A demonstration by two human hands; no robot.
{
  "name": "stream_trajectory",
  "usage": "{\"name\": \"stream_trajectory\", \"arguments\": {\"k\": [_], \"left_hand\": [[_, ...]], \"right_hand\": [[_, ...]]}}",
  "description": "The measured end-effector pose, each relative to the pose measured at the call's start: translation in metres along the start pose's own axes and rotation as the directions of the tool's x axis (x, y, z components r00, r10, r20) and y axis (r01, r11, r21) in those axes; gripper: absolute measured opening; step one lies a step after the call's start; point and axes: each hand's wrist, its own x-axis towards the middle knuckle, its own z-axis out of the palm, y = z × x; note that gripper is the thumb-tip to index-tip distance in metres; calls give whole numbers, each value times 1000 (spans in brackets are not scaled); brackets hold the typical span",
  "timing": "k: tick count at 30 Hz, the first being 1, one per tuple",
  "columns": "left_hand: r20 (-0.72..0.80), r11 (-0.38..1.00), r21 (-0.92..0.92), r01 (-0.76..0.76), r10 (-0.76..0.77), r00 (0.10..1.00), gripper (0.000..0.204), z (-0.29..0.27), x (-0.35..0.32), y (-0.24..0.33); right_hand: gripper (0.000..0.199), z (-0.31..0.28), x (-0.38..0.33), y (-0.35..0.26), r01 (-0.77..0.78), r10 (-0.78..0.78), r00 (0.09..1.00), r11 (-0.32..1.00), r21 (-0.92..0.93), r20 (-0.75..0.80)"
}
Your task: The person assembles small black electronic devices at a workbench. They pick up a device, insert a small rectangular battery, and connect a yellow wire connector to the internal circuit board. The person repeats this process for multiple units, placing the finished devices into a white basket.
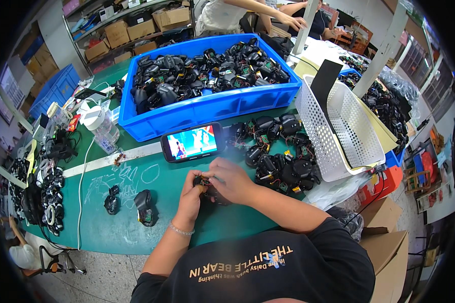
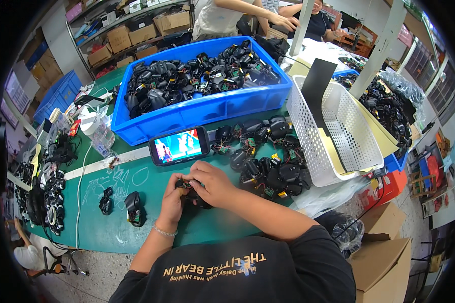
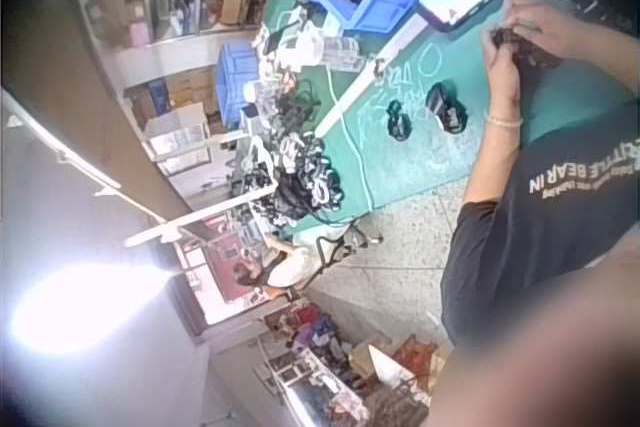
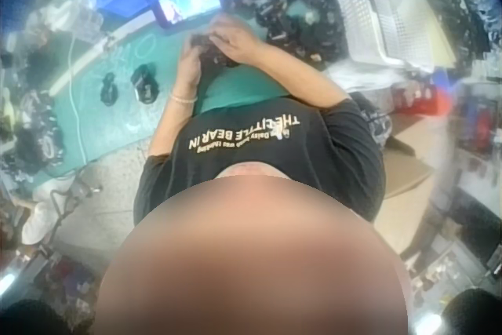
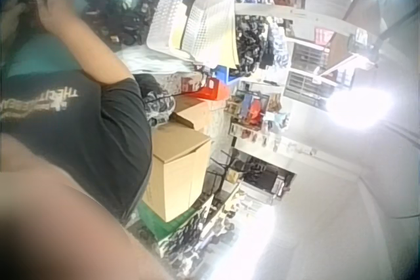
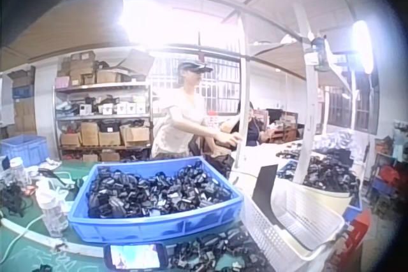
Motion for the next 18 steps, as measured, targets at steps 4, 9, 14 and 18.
{"name": "stream_trajectory", "arguments": {"k": [4, 9, 14, 18], "left_hand": [[-10, 1000, 8, -2, 2, 1000, 31, 1, 0, 1], [-18, 1000, 0, 0, 0, 1000, 31, 1, -1, 1], [-7, 1000, -1, -7, 7, 1000, 31, 1, -1, 1], [-27, 1000, -4, -5, 5, 1000, 32, 1, 1, -1]], "right_hand": [[17, 0, -1, 3, -10, 10, 1000, 999, 35, 7], [17, 0, -1, 2, -25, 24, 1000, 998, 50, 15], [17, 2, -1, 5, -27, 25, 999, 997, 72, 25], [17, -1, -1, 4, -48, 46, 998, 997, 64, 30]]}}
